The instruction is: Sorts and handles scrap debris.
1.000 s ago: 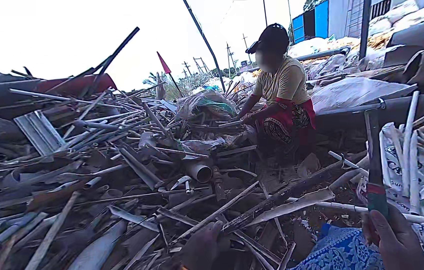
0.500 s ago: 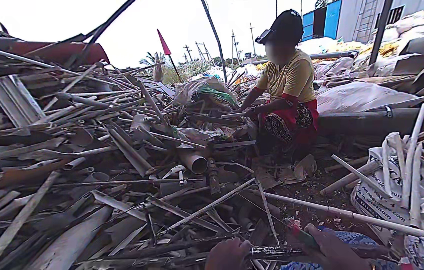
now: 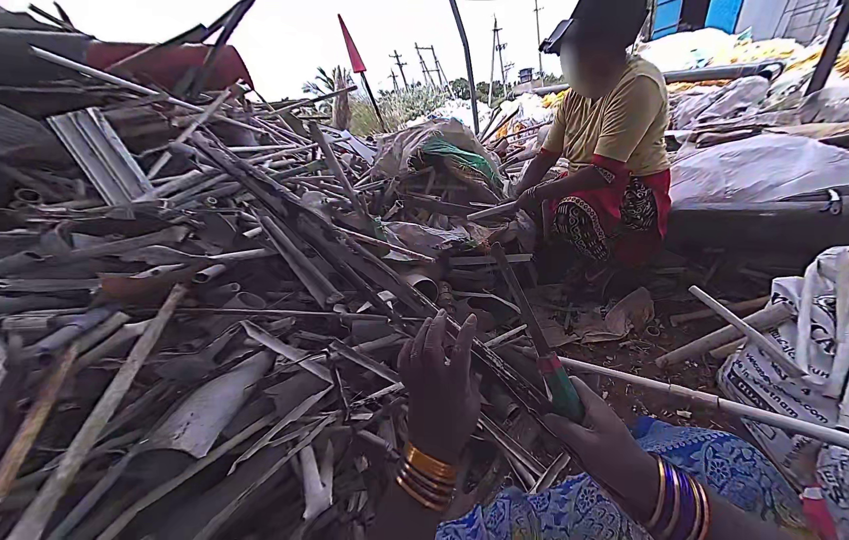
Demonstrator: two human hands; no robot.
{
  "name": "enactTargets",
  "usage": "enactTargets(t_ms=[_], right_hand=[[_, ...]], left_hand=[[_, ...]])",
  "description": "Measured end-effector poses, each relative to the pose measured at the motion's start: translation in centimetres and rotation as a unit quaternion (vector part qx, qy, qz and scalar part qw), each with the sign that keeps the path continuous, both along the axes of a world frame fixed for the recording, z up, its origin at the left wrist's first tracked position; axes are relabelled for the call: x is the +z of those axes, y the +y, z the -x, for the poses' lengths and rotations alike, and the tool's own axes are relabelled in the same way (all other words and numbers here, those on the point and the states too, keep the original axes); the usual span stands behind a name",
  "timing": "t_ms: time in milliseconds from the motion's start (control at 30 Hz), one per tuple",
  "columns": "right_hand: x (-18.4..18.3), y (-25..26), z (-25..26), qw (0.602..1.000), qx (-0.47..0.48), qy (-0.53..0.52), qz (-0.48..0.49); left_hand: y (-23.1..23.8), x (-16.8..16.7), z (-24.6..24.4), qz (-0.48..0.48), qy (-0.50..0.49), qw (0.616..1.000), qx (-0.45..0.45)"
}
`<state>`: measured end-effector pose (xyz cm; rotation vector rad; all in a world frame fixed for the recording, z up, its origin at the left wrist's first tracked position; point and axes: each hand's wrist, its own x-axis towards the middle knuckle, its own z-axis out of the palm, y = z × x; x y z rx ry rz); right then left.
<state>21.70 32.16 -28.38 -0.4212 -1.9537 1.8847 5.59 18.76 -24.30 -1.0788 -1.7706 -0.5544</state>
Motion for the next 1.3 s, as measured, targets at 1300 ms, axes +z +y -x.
enactTargets(t_ms=[1300], right_hand=[[-12.4, -3.4, 11.9, 0.867, 0.167, -0.225, -0.413]], left_hand=[[-12.6, -15.4, -2.6, -0.189, -0.879, 0.428, -0.096]])
